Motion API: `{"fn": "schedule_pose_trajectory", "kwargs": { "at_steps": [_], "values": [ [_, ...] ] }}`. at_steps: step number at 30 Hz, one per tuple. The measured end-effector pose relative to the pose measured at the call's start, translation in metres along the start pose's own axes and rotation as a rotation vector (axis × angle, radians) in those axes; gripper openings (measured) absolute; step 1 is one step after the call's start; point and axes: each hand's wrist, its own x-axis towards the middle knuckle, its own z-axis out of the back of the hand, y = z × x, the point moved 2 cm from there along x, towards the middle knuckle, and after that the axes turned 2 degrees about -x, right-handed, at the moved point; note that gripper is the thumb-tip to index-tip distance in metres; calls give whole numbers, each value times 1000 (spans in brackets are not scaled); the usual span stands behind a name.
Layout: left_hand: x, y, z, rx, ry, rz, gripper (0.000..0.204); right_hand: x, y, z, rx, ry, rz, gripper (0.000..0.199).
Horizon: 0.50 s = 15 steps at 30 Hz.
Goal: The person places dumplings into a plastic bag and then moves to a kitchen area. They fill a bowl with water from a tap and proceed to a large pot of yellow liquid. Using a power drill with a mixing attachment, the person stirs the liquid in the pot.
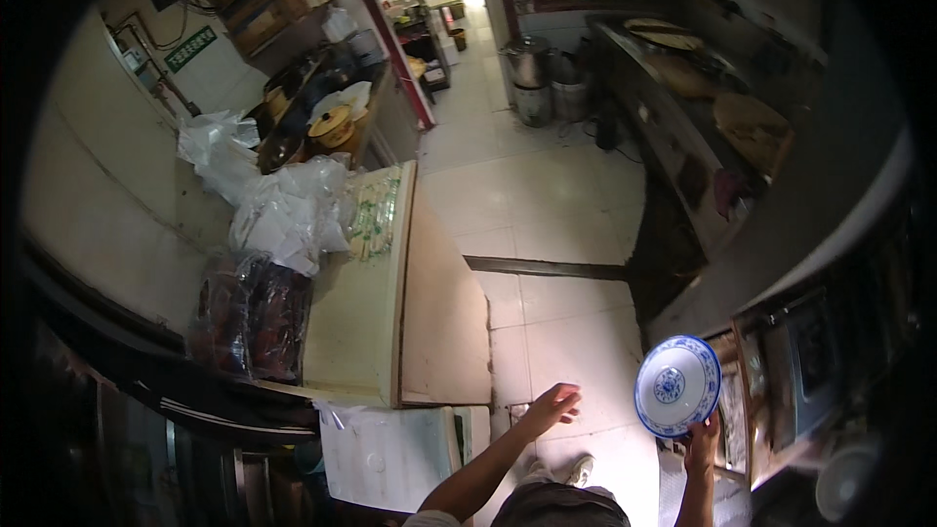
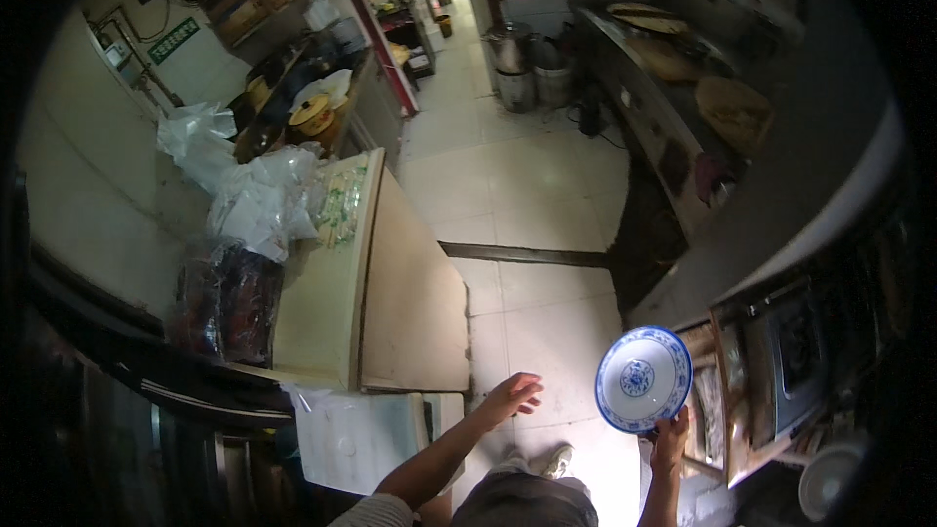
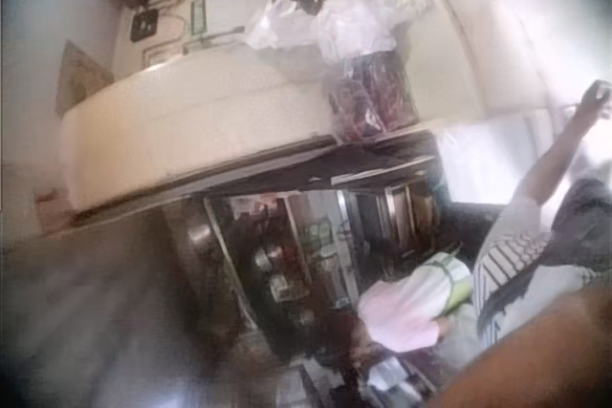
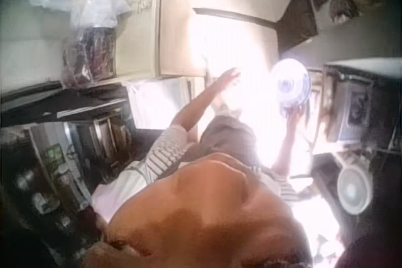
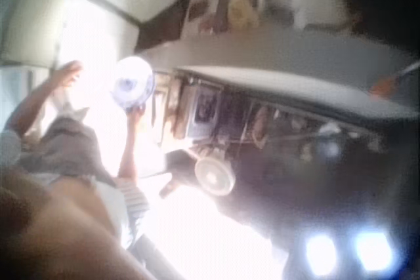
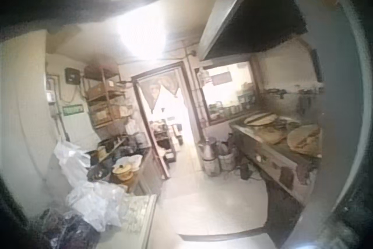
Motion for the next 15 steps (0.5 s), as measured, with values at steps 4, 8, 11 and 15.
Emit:
{"fn": "schedule_pose_trajectory", "kwargs": {
  "at_steps": [4, 8, 11, 15],
  "values": [
    [19, -28, 36, -160, -136, -39, 43, 90, 13, -90, -116, 206, 28, 43],
    [83, -85, 57, -261, -116, -145, 42, 162, 39, -192, -305, 444, -7, 38],
    [143, -148, 80, -343, -46, -141, 37, 206, 73, -246, -299, 480, -15, 38],
    [232, -224, 107, -135, -97, -195, 40, 265, 110, -305, -217, 526, 95, 47]
  ]
}}
